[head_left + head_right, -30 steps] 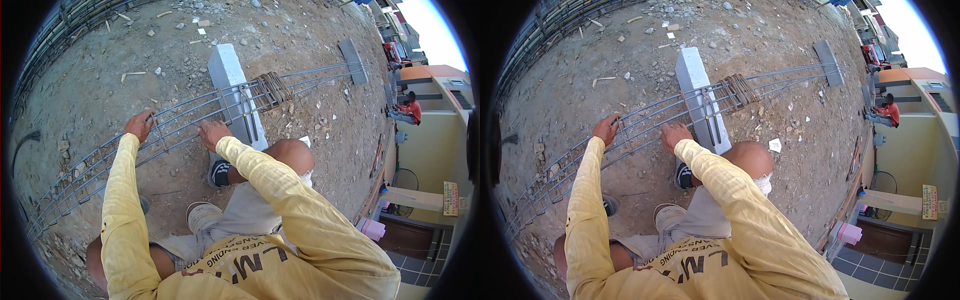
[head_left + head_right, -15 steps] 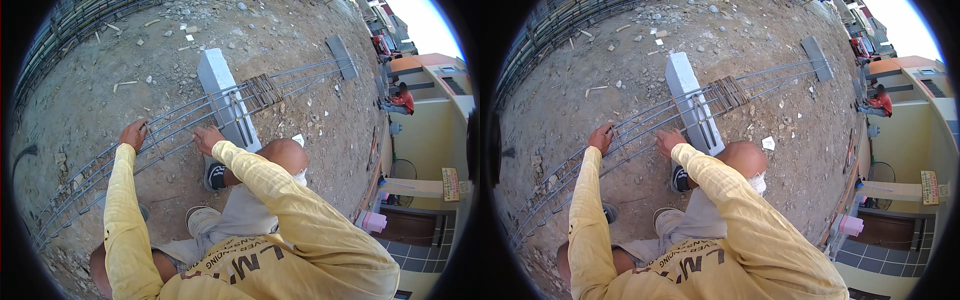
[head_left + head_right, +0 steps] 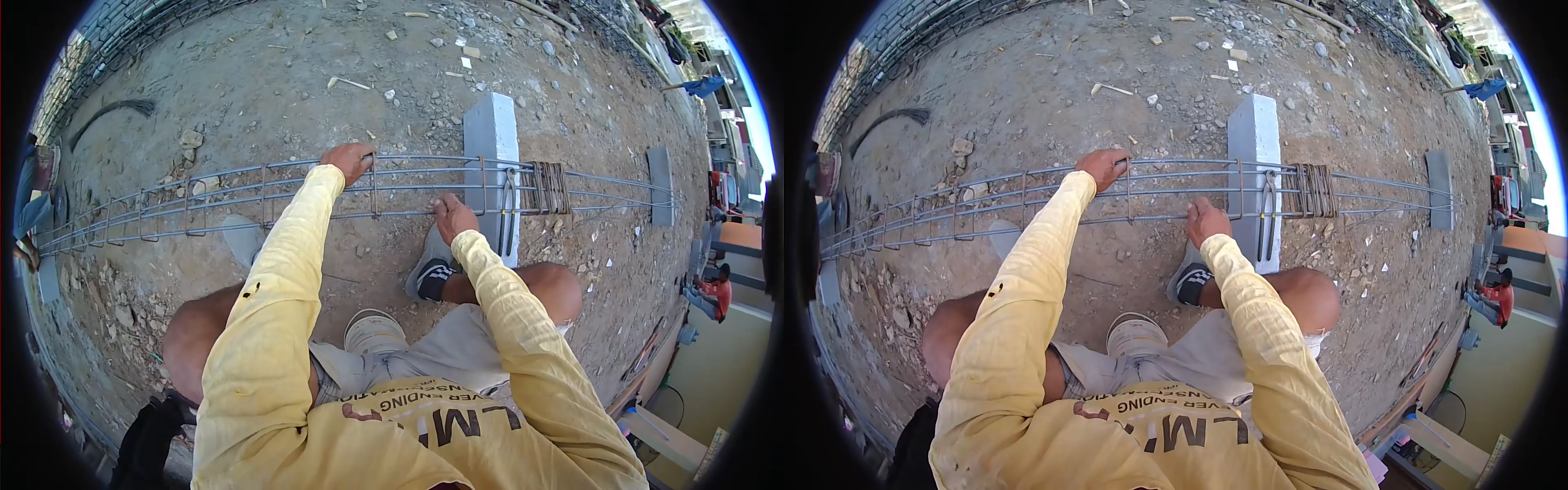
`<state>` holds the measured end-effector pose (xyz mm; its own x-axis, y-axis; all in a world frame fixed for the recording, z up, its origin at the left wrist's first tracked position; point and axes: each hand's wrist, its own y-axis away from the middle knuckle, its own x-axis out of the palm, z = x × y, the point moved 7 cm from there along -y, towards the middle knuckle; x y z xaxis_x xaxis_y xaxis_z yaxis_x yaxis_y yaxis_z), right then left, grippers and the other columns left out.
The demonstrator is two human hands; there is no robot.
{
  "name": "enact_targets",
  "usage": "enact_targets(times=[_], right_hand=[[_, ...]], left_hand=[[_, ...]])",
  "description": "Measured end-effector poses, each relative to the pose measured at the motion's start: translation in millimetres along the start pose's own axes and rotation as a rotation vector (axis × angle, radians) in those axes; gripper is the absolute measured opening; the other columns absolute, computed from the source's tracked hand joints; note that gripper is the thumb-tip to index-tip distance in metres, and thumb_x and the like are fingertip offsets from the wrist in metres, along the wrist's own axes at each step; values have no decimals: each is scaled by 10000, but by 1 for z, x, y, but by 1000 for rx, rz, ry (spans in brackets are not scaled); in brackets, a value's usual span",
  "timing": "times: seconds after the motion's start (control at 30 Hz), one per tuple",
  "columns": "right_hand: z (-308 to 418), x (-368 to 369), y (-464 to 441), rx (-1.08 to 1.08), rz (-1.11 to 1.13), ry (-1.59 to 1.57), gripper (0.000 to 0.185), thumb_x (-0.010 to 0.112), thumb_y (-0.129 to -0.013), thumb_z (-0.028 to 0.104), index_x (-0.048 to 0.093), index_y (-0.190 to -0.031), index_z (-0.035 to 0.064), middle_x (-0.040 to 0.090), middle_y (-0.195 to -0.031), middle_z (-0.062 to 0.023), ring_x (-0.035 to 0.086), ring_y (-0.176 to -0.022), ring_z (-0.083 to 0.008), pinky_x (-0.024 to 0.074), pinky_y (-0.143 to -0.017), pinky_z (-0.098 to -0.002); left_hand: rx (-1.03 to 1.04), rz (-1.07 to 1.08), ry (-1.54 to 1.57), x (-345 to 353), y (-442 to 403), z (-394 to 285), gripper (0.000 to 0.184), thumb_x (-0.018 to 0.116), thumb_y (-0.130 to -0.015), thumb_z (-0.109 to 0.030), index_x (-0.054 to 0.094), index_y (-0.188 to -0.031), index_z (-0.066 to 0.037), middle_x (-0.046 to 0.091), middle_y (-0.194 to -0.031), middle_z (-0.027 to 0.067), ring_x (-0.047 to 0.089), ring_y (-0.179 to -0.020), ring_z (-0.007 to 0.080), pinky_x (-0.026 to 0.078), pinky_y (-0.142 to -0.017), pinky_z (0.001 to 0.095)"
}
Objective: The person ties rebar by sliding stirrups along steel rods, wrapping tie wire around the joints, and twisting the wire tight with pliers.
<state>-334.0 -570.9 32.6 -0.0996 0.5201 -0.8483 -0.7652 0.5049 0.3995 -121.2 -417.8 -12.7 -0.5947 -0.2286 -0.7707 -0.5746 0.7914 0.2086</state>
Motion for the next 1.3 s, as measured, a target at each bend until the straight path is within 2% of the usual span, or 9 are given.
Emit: enact_targets(times=[0.43, 0.53, 0.63, 0.8, 0.87, 0.93, 1.13, 1.23, 1.3], right_hand=[[31, -11, -3, -13, 28, 55, 344, 463, -934, 354, 629, -1051, 76, 655, -1019, -228, 606, -974, -443, 463, -873, -516], [50, -18, -6, -30, 97, 72, 317, 494, -905, 302, 668, -1011, 59, 654, -963, -253, 614, -927, -445, 476, -844, -497], [64, -12, -13, -38, 199, 156, 337, 481, -911, 330, 672, -1014, 72, 663, -1020, -216, 618, -978, -420, 480, -883, -485], [86, -6, -26, 17, 136, 187, 326, 491, -905, 305, 680, -1013, 63, 673, -1024, -205, 634, -983, -392, 492, -880, -470], [93, -1, -32, 41, 115, 169, 320, 492, -906, 301, 677, -1014, 64, 674, -1029, -202, 636, -988, -385, 493, -880, -467], [97, 6, -39, 74, 105, 141, 313, 493, -908, 299, 675, -1014, 68, 674, -1036, -201, 636, -996, -381, 493, -881, -464], [120, 18, -52, 96, 125, 93, 321, 497, -906, 302, 666, -1000, 46, 667, -1052, -211, 631, -1014, -380, 490, -883, -465], [119, 28, -64, 112, 106, 35, 360, 505, -898, 314, 680, -1000, 17, 658, -1035, -242, 623, -995, -412, 481, -892, -469], [117, 32, -70, 123, 127, 15, 375, 517, -892, 321, 680, -1008, 4, 654, -1037, -252, 623, -996, -413, 478, -892, -472]], left_hand=[[-23, 52, -16, 4, -4, 8, 340, 558, -892, -321, 624, -1195, -181, 642, -1178, 101, 593, -1082, 331, 471, -911, 438], [-43, 71, 70, 4, -6, 11, 349, 588, -866, -340, 650, -1148, -144, 655, -1145, 123, 607, -1063, 330, 475, -903, 428], [-16, 111, 138, 6, -14, 14, 346, 600, -839, -319, 672, -1096, -99, 664, -1120, 145, 622, -1046, 323, 481, -892, 417], [164, 358, 50, 19, -36, 17, 402, 545, -832, -328, 676, -1113, -73, 678, -1086, 139, 665, -912, 278, 502, -812, 398], [43, 426, 167, 27, -42, 29, 433, 521, -845, -358, 674, -1131, -70, 682, -1078, 123, 667, -853, 261, 504, -767, 389], [-326, 400, 489, 27, -41, 40, 466, 496, -871, -402, 672, -1140, -64, 683, -1068, 111, 663, -799, 247, 502, -720, 376], [-489, 440, 461, 45, -51, 49, 525, 486, -910, -485, 668, -1137, -47, 690, -1045, 118, 663, -805, 261, 490, -742, 402], [-504, 488, 221, 44, -57, 52, 500, 506, -906, -478, 669, -1134, -63, 694, -1027, 126, 657, -861, 281, 480, -807, 416], [-404, 447, 198, 50, -67, 58, 476, 516, -902, -471, 681, -1095, -68, 689, -1032, 142, 648, -906, 293, 472, -839, 414]])
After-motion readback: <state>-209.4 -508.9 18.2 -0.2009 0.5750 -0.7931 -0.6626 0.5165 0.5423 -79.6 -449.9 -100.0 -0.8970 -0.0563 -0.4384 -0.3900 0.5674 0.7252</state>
